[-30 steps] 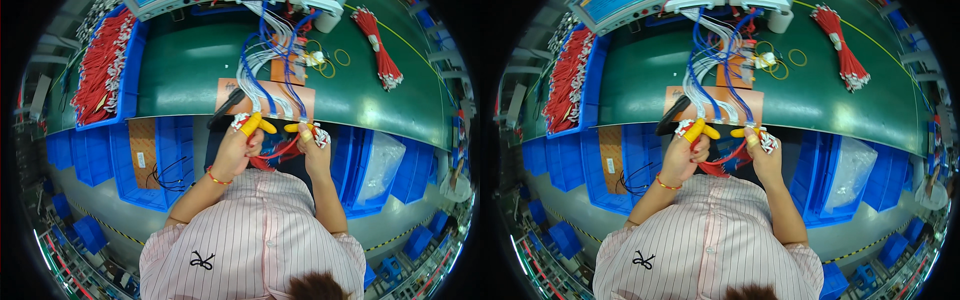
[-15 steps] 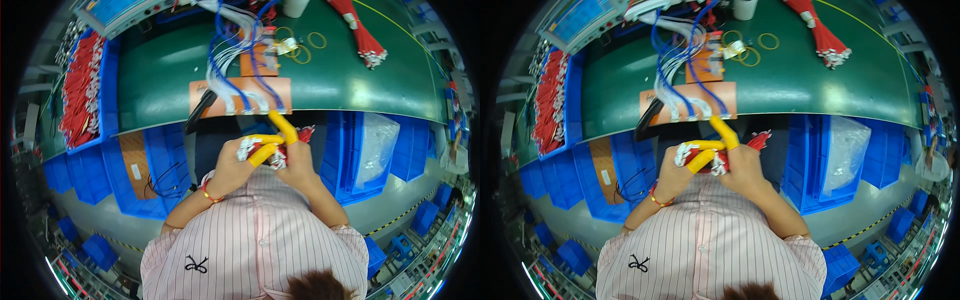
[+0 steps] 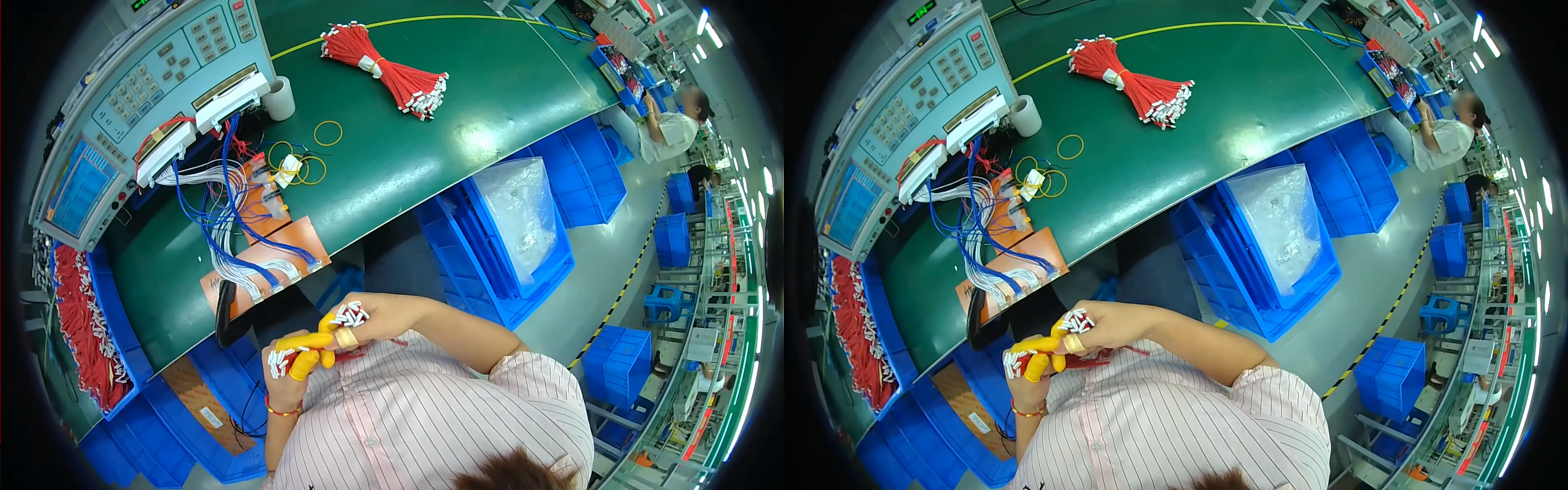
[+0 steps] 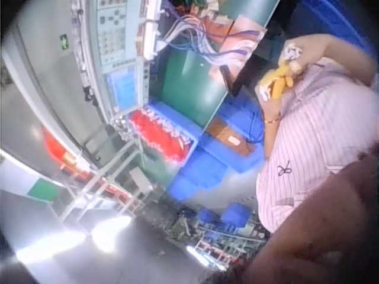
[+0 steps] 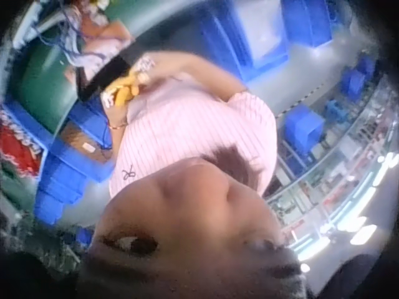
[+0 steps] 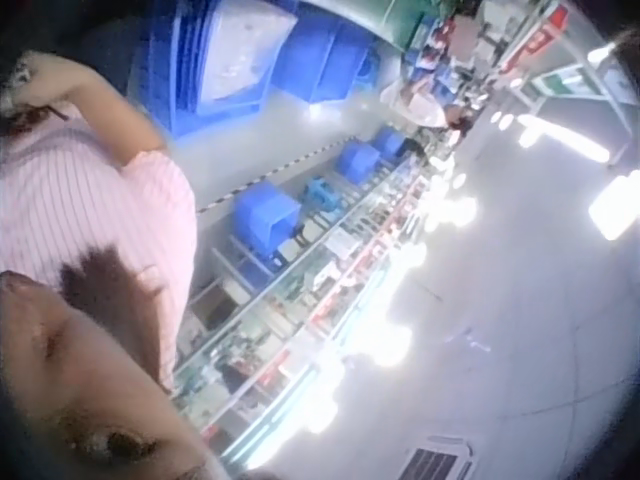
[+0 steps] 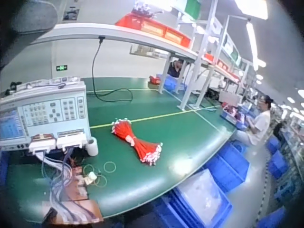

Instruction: Assembling and testing electrical wire harnesses at a factory workbench.

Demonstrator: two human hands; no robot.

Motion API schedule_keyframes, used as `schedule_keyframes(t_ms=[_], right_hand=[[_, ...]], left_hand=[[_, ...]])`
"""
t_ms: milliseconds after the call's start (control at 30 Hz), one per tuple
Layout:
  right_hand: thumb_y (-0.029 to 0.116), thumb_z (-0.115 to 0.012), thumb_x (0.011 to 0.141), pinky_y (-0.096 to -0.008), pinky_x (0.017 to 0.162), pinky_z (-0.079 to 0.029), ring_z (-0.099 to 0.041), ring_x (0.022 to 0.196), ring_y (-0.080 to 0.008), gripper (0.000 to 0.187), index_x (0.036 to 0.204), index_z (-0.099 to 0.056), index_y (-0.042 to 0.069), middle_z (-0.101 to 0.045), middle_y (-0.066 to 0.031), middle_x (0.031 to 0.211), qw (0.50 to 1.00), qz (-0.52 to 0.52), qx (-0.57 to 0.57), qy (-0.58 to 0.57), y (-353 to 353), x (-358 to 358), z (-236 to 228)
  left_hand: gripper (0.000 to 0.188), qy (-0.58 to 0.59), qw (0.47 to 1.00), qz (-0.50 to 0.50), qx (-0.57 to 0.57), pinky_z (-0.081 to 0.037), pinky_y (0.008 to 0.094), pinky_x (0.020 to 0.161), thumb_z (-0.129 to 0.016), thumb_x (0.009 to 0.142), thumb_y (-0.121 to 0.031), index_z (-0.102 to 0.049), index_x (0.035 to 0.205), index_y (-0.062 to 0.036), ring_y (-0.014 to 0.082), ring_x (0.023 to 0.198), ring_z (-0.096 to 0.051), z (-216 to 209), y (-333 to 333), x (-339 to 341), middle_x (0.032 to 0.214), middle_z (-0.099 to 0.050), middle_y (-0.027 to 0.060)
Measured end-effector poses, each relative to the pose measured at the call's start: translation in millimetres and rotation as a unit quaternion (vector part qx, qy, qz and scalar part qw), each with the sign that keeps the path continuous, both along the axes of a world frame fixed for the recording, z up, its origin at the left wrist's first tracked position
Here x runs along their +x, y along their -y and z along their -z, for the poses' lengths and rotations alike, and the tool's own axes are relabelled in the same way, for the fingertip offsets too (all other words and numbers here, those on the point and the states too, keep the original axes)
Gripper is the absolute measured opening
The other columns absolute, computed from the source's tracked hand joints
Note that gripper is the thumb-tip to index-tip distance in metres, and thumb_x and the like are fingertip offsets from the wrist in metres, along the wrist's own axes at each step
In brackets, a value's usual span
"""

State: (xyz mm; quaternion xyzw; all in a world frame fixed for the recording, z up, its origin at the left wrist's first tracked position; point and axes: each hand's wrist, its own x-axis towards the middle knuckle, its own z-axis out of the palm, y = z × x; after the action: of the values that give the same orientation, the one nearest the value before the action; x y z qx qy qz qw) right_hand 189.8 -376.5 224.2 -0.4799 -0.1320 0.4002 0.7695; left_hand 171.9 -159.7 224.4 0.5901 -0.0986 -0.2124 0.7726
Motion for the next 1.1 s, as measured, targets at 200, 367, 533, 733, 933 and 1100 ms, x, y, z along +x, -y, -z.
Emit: schedule_keyframes(t_ms=[200, 367, 533, 733, 933, 1100], right_hand=[[0.027, -0.058, 0.094, -0.0208, 0.052, -0.038, -0.045, 0.057, -0.0036, 0.027, 0.099, -0.064, 0.001, -0.055, 0.003, 0.068, 0.997, -0.035, -0.042, 0.054, 34, 5, 9], [0.021, -0.06, 0.093, -0.0216, 0.053, -0.039, -0.048, 0.058, -0.0048, 0.024, 0.103, -0.067, 0.0, -0.058, 0.0016, 0.069, 0.978, 0.179, -0.099, 0.036, 41, -2, 9], [0.023, -0.071, 0.083, -0.0204, 0.041, -0.029, -0.042, 0.044, -0.0052, 0.031, 0.097, -0.065, -0.004, -0.065, -0.0089, 0.074, 0.963, 0.236, 0.034, -0.124, 40, -2, 17], [0.017, -0.06, 0.091, -0.0176, 0.04, -0.024, -0.033, 0.043, -0.0013, 0.032, 0.113, -0.06, -0.005, -0.066, -0.0059, 0.08, 0.945, 0.266, 0.118, -0.151, 26, 4, 27], [0.019, -0.069, 0.087, -0.0198, 0.053, -0.033, -0.043, 0.058, -0.0028, 0.02, 0.093, -0.071, 0.001, -0.054, 0.0042, 0.071, 0.923, 0.309, -0.227, 0.025, -11, 2, 10], [0.016, -0.066, 0.089, -0.0185, 0.055, -0.037, -0.047, 0.065, -0.0022, 0.018, 0.091, -0.066, -0.002, -0.053, 0.0029, 0.077, 0.931, 0.3, -0.203, 0.05, -16, 2, 13]], left_hand=[[0.028, -0.01, 0.971, -0.17, -0.17, -0.024, 0.0198, 0.042, -0.047, 0.097, -0.026, -0.051, 0.098, 0.0018, 0.0048, 0.045, -0.03, -5, -11, 10, 0.099, -0.045, 0.0059], [0.029, -0.029, 0.96, -0.184, -0.21, -0.022, 0.0173, 0.042, -0.039, 0.102, -0.025, -0.049, 0.112, 0.0004, 0.0012, 0.048, -0.028, 4, -22, 14, 0.094, -0.048, 0.003], [0.02, -0.139, 0.94, -0.28, -0.135, -0.02, 0.0171, 0.042, -0.049, 0.098, -0.018, -0.052, 0.11, -0.0023, 0.0019, 0.048, -0.025, 18, -12, 4, 0.074, -0.047, 0.0016], [0.019, -0.131, 0.953, -0.272, -0.02, -0.019, 0.0174, 0.041, -0.05, 0.097, -0.016, -0.057, 0.106, -0.0011, 0.0013, 0.048, -0.028, 23, 2, 5, 0.068, -0.041, -0.0029], [0.01, -0.18, 0.953, -0.243, -0.017, -0.023, 0.0173, 0.045, -0.055, 0.091, -0.009, -0.06, 0.094, 0.0002, 0.0011, 0.055, -0.037, 19, 1, 12, 0.073, -0.051, -0.0025], [0.016, -0.184, 0.946, -0.261, -0.062, -0.022, 0.0172, 0.044, -0.057, 0.094, -0.014, -0.061, 0.099, 0.0003, -0.0014, 0.051, -0.034, 22, 0, 15, 0.072, -0.053, -0.003]])
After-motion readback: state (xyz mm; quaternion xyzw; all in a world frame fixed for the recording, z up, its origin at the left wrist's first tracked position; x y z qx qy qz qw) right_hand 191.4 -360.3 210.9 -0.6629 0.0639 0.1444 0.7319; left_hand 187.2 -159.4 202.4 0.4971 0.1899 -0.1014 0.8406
